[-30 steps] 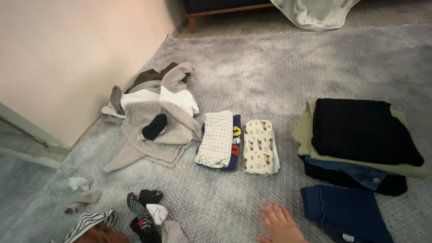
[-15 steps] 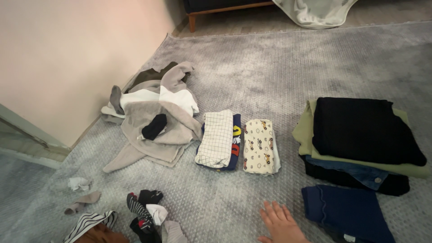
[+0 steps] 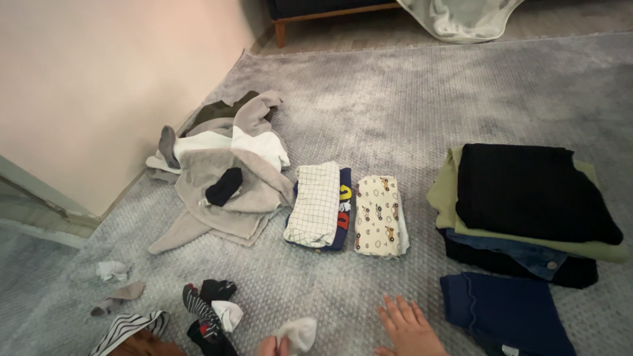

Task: Fold and pair socks and small clothing items.

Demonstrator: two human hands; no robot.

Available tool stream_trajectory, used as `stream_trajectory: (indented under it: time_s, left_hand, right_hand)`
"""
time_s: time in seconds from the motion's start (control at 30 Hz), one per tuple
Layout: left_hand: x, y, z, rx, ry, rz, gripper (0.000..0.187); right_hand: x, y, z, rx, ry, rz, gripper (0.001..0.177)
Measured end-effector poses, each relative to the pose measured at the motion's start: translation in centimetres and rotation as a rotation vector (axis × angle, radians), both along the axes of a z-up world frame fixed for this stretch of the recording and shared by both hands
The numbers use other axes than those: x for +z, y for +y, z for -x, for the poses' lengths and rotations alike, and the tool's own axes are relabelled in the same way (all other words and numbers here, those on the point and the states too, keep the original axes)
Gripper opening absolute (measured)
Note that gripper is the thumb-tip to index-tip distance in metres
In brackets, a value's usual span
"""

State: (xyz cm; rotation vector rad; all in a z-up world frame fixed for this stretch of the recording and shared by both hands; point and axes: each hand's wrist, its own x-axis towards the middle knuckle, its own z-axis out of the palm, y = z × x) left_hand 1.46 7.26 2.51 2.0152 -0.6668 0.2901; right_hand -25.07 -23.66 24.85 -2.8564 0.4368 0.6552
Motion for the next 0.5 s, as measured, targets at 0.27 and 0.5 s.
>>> stream_trajectory:
  time_s: [0.27,0.5]
  left_hand:
    - [5.5,-4.9,2.1,-0.08,0.056,0.017,0.018]
    - [4.2,-5.3,1.5,-0.274,0.257,-0.07,0.03]
  right_hand:
    - [-0.6,-0.9,0.7,-0.011,-0.005,-0.015,0.095]
    - [-8.7,-3.2,0.9,0.115,-0.4,0.134,0.091]
